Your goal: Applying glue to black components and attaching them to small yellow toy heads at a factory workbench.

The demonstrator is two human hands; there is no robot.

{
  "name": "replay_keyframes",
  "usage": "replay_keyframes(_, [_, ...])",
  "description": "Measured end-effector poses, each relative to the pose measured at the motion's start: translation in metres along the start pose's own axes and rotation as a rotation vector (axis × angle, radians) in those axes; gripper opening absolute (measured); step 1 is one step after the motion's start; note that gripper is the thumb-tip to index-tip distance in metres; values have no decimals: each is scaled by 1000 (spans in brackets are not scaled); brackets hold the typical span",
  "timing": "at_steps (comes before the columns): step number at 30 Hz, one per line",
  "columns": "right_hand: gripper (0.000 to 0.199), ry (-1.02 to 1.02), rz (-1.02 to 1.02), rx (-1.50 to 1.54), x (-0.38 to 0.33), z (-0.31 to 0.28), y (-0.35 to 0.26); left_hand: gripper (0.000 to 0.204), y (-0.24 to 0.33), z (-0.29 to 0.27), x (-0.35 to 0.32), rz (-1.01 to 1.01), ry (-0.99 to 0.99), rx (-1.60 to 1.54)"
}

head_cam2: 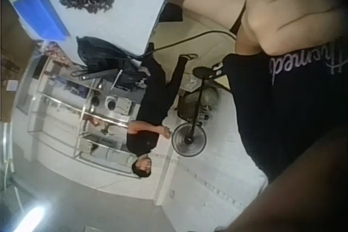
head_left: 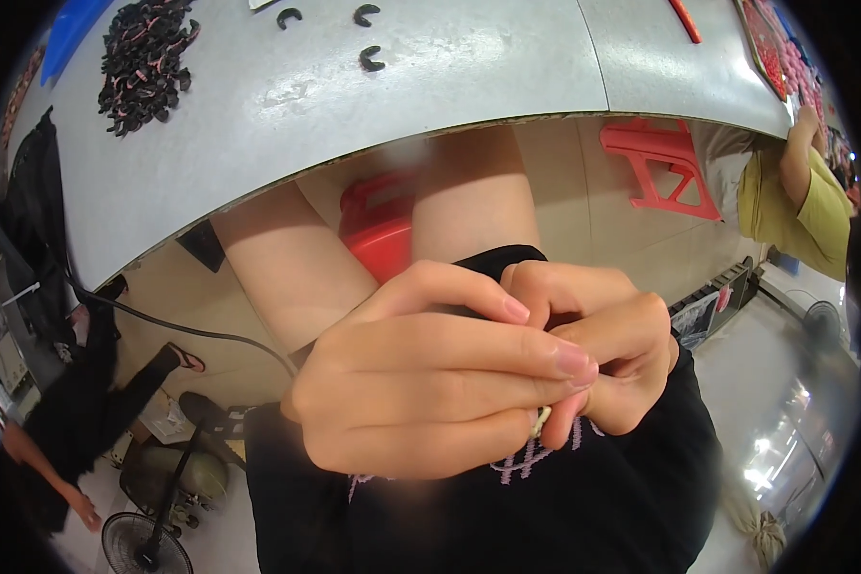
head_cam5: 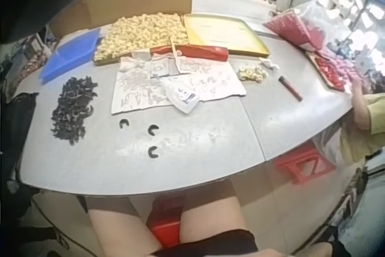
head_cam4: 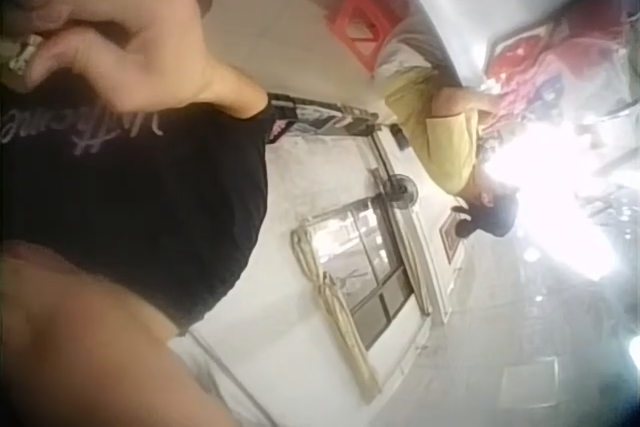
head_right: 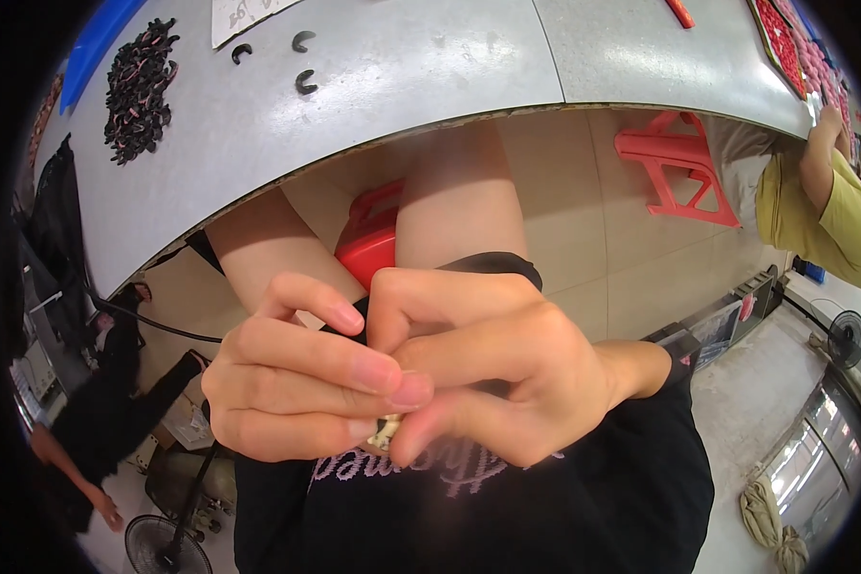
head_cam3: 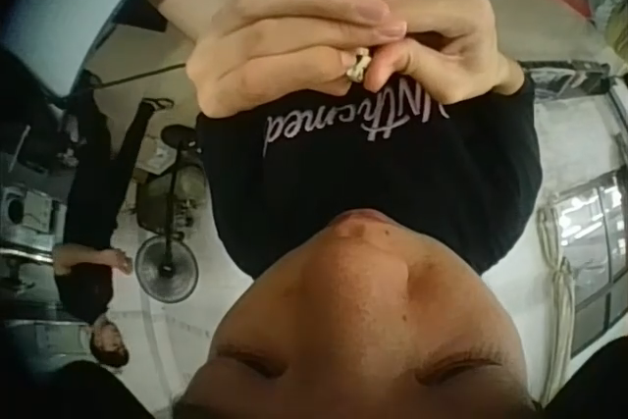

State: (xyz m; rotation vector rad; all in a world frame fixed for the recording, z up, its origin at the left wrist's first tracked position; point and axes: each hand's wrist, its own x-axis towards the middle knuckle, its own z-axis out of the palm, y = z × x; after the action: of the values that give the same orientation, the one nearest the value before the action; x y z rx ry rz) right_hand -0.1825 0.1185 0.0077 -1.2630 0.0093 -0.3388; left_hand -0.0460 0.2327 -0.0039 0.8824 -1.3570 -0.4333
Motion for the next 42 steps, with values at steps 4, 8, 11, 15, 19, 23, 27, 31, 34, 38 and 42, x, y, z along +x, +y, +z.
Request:
replay_keyframes(4, [21,-66,41,-48,1,-4,-5,6,1,-3,1,-25,-44,-6])
replay_keyframes(8, [20,-73,52,-59,2,-5,-5,11,-5,6,-3,34,34,-4])
replay_keyframes(11, [18,-100,97,12,1,-11,-4,16,-7,5,-2,-55,20,-50])
replay_keyframes(15, [16,-118,113,106,0,-14,2,24,-9,0,-2,-56,-37,30])
replay_keyframes(19, [23,38,255,428,-5,-7,5,35,-23,5,0,-53,52,-7])
replay_keyframes(23, [35,152,344,672,-7,0,20,35,-29,6,-4,-177,138,145])
replay_keyframes(27, [40,259,321,822,-6,8,33,37,-27,5,-6,-354,171,51])
replay_keyframes(31, [41,306,322,933,-3,10,36,38,-27,10,-8,-442,260,11])
replay_keyframes(34, [41,318,332,938,-1,13,35,34,-28,15,-9,-453,367,21])
replay_keyframes(38, [41,356,323,993,2,16,34,31,-29,17,-10,-434,424,29])
replay_keyframes(42, [41,348,343,936,3,15,34,29,-33,15,-12,-409,414,38])
